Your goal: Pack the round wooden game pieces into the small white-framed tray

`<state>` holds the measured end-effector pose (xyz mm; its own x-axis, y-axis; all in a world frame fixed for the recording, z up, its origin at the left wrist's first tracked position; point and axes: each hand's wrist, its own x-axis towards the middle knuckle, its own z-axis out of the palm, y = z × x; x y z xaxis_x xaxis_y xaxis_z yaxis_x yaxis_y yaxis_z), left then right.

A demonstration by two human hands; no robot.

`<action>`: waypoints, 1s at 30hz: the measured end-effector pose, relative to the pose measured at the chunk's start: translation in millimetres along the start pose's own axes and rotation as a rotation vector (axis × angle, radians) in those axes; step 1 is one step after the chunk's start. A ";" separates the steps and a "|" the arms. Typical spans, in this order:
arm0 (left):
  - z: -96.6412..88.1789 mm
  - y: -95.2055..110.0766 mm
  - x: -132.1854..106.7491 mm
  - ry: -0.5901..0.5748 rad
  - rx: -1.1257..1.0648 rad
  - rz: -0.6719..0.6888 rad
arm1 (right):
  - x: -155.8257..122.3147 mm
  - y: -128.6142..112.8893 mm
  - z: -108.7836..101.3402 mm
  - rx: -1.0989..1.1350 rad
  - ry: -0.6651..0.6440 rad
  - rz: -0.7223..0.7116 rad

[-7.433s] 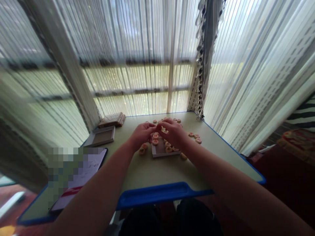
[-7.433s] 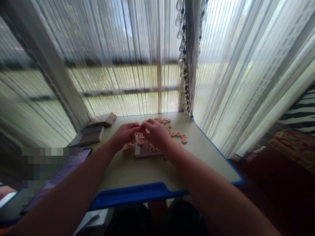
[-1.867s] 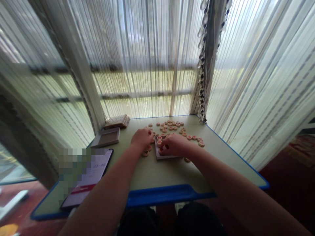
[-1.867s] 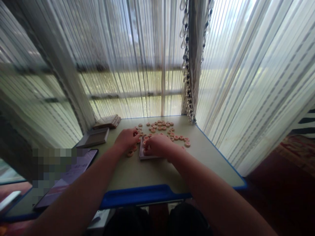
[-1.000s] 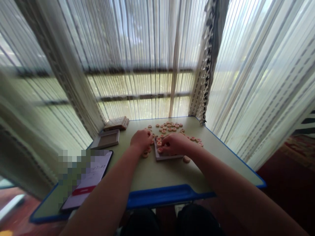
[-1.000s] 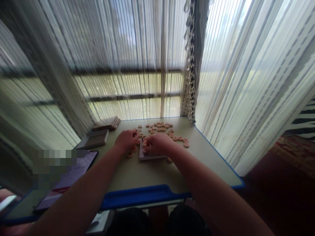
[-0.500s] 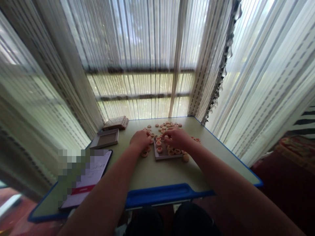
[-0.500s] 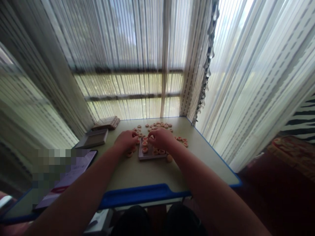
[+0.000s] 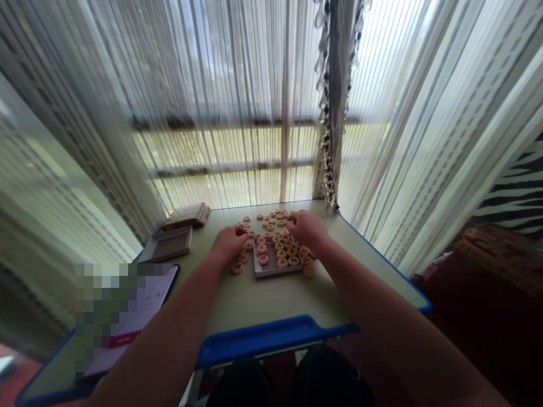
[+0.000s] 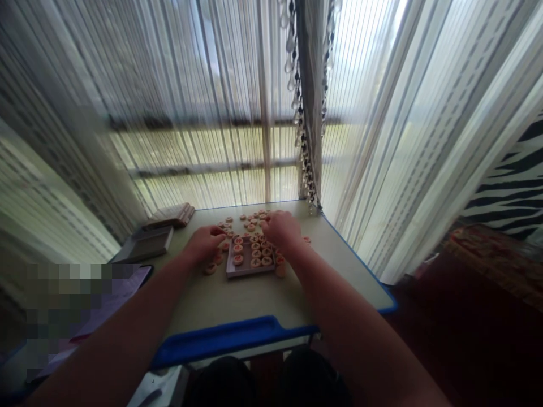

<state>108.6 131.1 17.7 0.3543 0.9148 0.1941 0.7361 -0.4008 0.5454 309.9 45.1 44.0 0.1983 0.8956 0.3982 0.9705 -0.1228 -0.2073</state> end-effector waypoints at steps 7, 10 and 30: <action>3.4 1.5 0.8 0.125 0.052 0.056 | 3.2 10.6 11.0 -0.028 -0.035 -0.097; 5.3 -0.7 1.8 0.108 0.060 0.080 | 4.7 13.5 16.0 -0.022 -0.023 -0.104; 4.8 0.1 -1.0 0.078 -0.019 0.115 | 17.0 35.6 19.5 -0.096 -0.204 -0.051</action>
<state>111.1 129.9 13.6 0.3892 0.8641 0.3191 0.6817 -0.5032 0.5311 345.1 64.3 25.9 0.1266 0.9683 0.2152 0.9891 -0.1067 -0.1019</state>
